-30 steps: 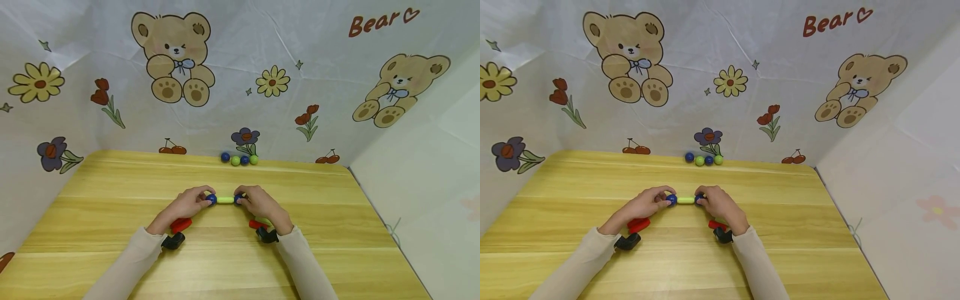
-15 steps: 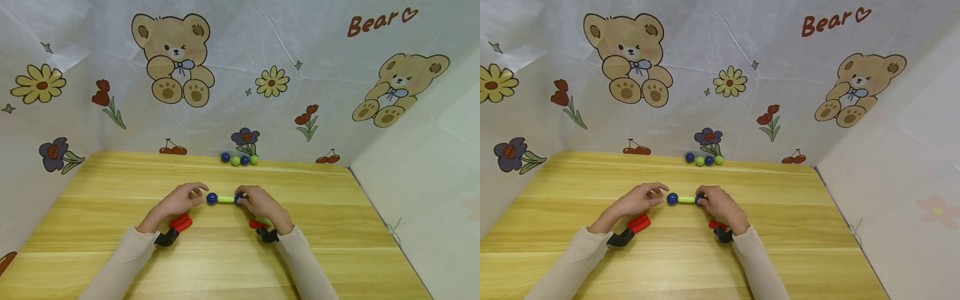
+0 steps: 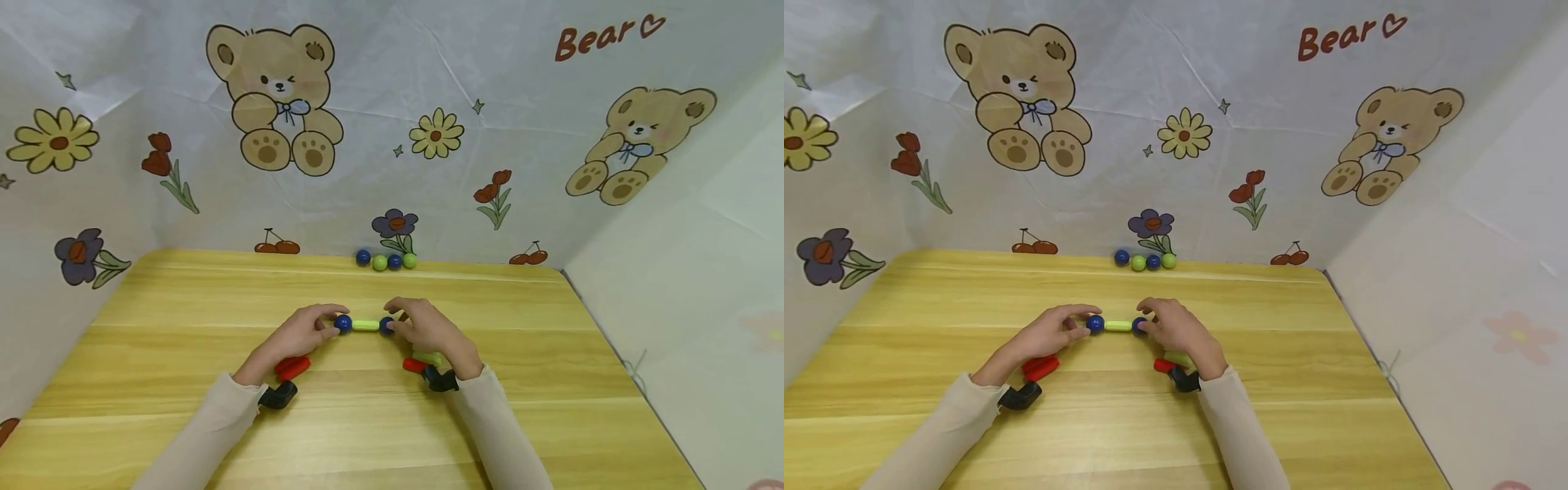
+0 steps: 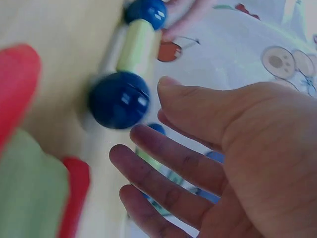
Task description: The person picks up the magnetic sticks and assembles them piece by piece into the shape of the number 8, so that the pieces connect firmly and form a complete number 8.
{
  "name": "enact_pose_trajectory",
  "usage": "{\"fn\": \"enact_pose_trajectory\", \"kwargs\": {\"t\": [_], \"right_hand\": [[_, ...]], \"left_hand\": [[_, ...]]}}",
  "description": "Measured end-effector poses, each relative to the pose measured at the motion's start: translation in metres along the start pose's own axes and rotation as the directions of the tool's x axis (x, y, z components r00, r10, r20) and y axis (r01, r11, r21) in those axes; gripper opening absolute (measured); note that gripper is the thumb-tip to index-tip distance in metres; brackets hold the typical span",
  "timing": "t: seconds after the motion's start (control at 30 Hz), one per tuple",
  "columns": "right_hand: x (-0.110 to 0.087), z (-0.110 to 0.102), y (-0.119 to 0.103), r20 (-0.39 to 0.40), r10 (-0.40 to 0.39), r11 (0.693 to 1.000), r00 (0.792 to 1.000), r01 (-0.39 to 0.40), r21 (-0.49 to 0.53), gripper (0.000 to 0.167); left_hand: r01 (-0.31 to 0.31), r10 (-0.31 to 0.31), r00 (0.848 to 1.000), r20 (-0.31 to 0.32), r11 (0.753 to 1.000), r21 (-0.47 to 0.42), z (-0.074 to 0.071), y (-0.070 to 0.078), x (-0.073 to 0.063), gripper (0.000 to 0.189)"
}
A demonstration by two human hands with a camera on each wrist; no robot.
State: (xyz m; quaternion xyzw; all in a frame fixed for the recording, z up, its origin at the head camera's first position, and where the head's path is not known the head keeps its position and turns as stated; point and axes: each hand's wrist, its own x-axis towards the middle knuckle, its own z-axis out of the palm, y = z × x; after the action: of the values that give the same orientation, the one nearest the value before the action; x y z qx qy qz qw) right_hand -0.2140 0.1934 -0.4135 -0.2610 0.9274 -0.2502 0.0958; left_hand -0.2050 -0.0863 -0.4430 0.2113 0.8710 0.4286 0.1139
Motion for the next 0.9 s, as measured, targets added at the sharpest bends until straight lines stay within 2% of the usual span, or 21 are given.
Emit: {"fn": "enact_pose_trajectory", "kwargs": {"t": [0.17, 0.57, 0.9], "right_hand": [[-0.010, -0.010, 0.009, -0.025, -0.005, 1.000, 1.000, 0.005, -0.002, 0.032], [-0.038, -0.016, 0.033, 0.007, 0.026, 0.999, 1.000, -0.026, 0.026, 0.024], [-0.039, -0.015, 0.037, 0.056, 0.034, 0.999, 0.998, -0.035, 0.021, 0.022]], "left_hand": [[-0.020, 0.020, 1.000, -0.015, 1.000, 0.014, 0.002, -0.002, 0.001, 0.037], [0.000, 0.001, 1.000, -0.030, 0.999, 0.040, 0.004, -0.003, 0.001, 0.034], [-0.012, 0.013, 0.999, -0.036, 1.000, 0.023, 0.005, -0.002, 0.002, 0.033]]}}
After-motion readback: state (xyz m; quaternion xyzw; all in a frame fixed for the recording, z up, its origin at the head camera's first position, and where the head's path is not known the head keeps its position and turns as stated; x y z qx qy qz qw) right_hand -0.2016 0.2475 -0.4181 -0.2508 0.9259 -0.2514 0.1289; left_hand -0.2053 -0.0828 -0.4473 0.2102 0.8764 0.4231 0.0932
